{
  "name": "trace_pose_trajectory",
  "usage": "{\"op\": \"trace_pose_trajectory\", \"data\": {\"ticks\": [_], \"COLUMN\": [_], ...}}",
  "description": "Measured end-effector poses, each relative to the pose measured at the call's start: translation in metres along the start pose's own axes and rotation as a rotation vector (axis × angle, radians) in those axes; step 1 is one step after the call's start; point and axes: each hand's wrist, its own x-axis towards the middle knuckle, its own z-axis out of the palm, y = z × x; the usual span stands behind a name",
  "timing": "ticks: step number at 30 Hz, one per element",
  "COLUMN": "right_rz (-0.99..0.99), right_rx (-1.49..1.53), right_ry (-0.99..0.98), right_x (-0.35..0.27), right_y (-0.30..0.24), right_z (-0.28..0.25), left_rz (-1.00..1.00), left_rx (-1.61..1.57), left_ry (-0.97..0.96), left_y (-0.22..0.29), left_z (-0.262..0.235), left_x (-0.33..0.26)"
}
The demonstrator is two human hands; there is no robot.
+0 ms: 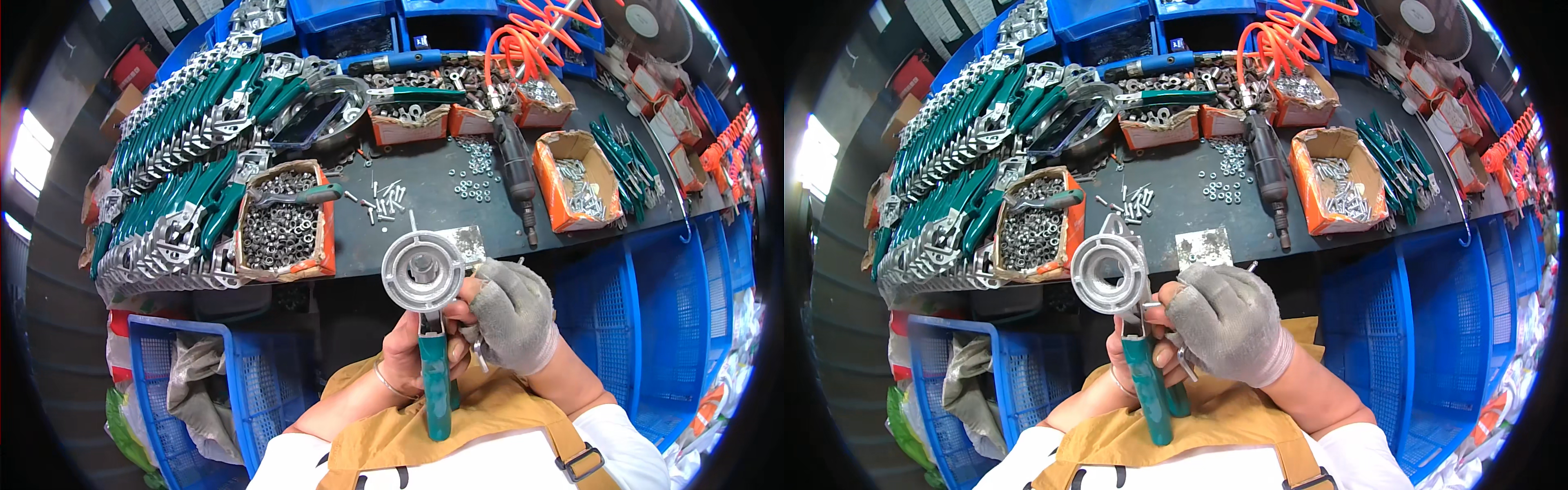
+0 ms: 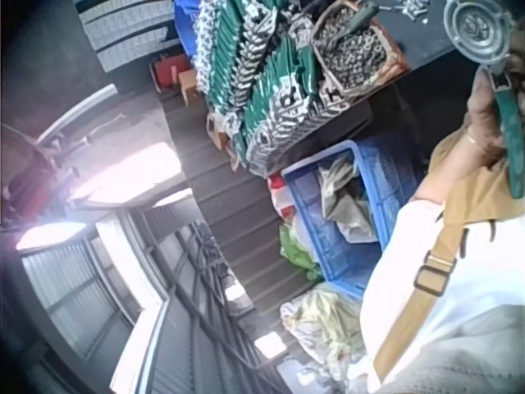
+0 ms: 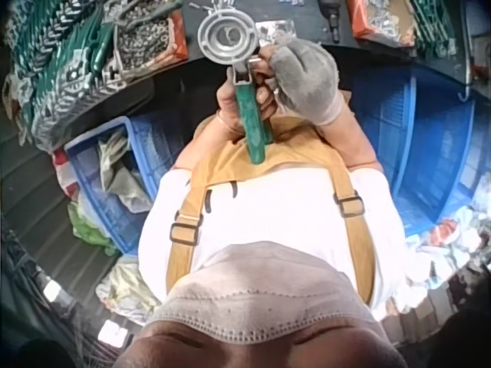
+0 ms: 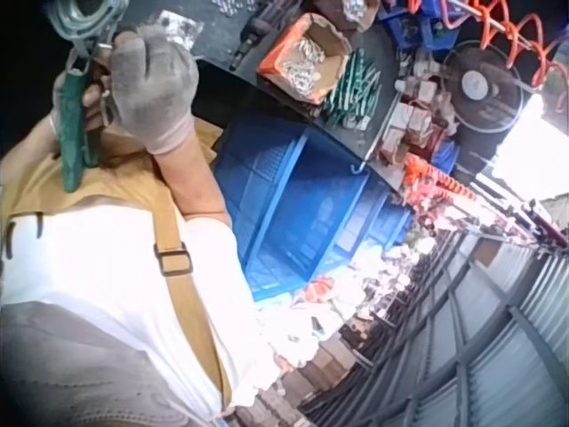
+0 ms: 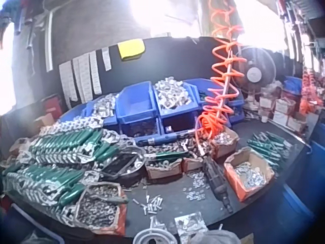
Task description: The person assembles clamp tools by attaching handles to metal clamp bodies, inserting bolts by hand, tightening them using a pneumatic tool, and placing the finished tools onto a stack.
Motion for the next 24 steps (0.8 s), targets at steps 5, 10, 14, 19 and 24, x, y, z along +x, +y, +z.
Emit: {"op": "trace_pose_trajectory", "data": {"ticks": [5,10,14,19,24], "right_rz": [0.270,0.625,1.058,0.732,0.961], "right_rx": [0.213,0.758,0.766,0.587,0.845], "right_ry": [-0.067,-0.404,-0.516,-0.396,-0.366], "right_x": [0.003,-0.040,-0.049,-0.100,-0.075], "right_y": [-0.003,-0.025,-0.030,-0.014,-0.021], "right_z": [0.015,0.036,0.066,0.109,0.106], "left_rz": [0.093,0.315,0.304,0.199,0.210], "left_rx": [0.429,1.025,1.037,1.092,1.033], "left_ry": [0.454,0.871,0.969,1.079,1.085], "left_y": [0.016,0.036,0.045,0.048,0.053], "left_z": [0.031,0.039,0.032,0.002,-0.017], "left_x": [0.003,0.004,0.001,-0.008,-0.014]}}
